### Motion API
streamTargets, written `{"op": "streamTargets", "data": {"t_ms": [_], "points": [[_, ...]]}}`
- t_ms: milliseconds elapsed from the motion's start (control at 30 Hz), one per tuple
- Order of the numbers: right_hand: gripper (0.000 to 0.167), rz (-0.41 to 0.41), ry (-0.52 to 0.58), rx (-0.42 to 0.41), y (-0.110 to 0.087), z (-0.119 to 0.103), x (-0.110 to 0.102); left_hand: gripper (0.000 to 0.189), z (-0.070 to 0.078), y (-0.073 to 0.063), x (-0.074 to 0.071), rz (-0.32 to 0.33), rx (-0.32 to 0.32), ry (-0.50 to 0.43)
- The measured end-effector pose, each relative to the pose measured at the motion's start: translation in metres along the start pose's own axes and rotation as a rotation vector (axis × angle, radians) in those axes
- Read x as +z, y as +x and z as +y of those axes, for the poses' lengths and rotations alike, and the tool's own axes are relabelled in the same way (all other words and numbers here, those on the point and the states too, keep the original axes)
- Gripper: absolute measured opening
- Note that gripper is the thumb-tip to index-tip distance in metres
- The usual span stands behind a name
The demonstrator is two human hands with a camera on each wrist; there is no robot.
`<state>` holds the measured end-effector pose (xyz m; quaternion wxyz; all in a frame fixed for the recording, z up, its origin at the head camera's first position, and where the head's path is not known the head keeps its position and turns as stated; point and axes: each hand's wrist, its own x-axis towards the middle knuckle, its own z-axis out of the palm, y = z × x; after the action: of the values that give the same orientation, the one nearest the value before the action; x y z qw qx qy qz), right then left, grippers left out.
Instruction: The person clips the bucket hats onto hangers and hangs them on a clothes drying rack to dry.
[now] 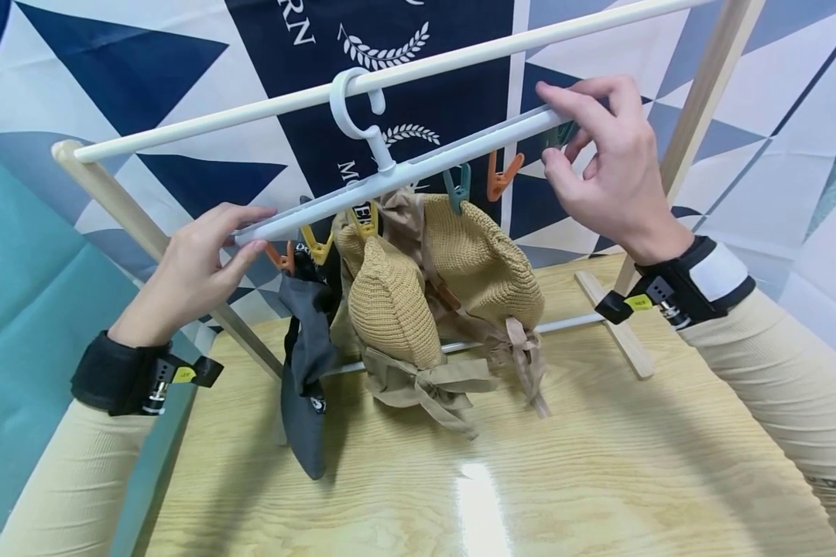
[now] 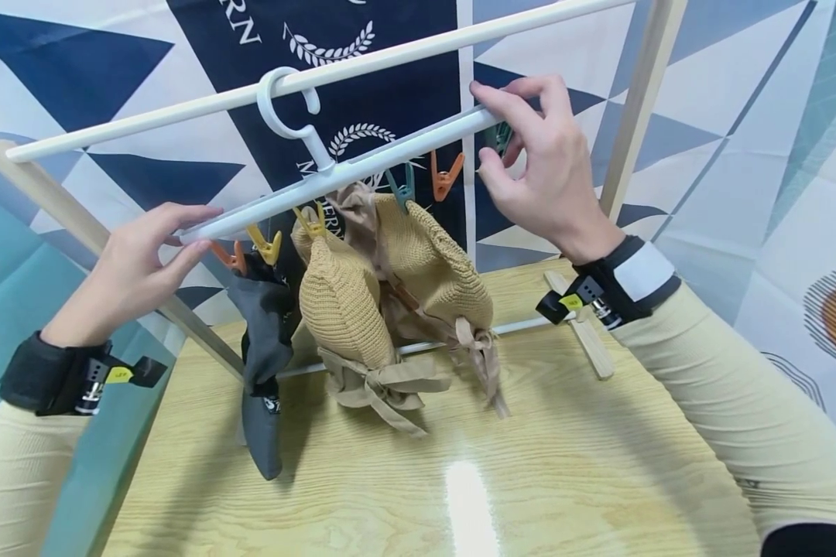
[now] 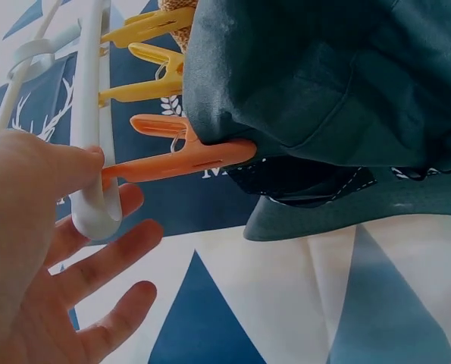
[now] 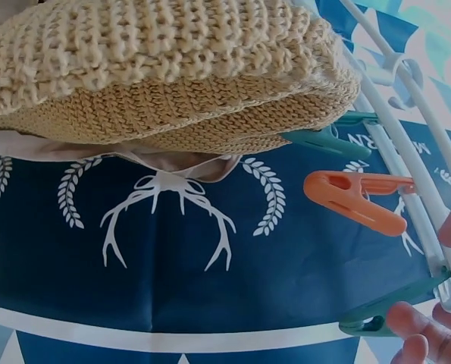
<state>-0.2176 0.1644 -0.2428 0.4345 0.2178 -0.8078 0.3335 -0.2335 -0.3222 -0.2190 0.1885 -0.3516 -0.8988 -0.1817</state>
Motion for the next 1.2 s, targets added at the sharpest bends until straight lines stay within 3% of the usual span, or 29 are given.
{"op": "streamTargets", "data": {"t_ms": [200, 333, 533, 833, 1033, 1200], "points": [[0.063, 0.065, 0.021, 0.073, -0.003, -0.006, -0.003, 0.051, 0.001, -0.003, -0.002, 0.014, 0.020, -0.032], [0.063, 0.080, 0.014, 0.100, -0.011, -0.005, -0.007, 0.049, 0.001, -0.007, -0.002, 0.016, -0.004, -0.066], [0.063, 0.015, -0.007, 0.068, -0.024, 0.001, -0.013, 0.050, 0.005, -0.020, -0.002, 0.028, -0.050, -0.105], [0.065, -0.045, 0.018, 0.057, -0.041, 0.004, -0.018, 0.066, 0.016, -0.042, 0.000, 0.158, 0.079, -0.014], [0.066, -0.029, 0.026, 0.054, -0.040, -0.004, -0.025, 0.083, 0.029, -0.046, -0.006, 0.178, 0.118, 0.023], [0.065, -0.038, 0.057, 0.008, -0.042, -0.010, -0.028, 0.085, 0.038, -0.049, -0.008, 0.194, 0.157, 0.048]]}}
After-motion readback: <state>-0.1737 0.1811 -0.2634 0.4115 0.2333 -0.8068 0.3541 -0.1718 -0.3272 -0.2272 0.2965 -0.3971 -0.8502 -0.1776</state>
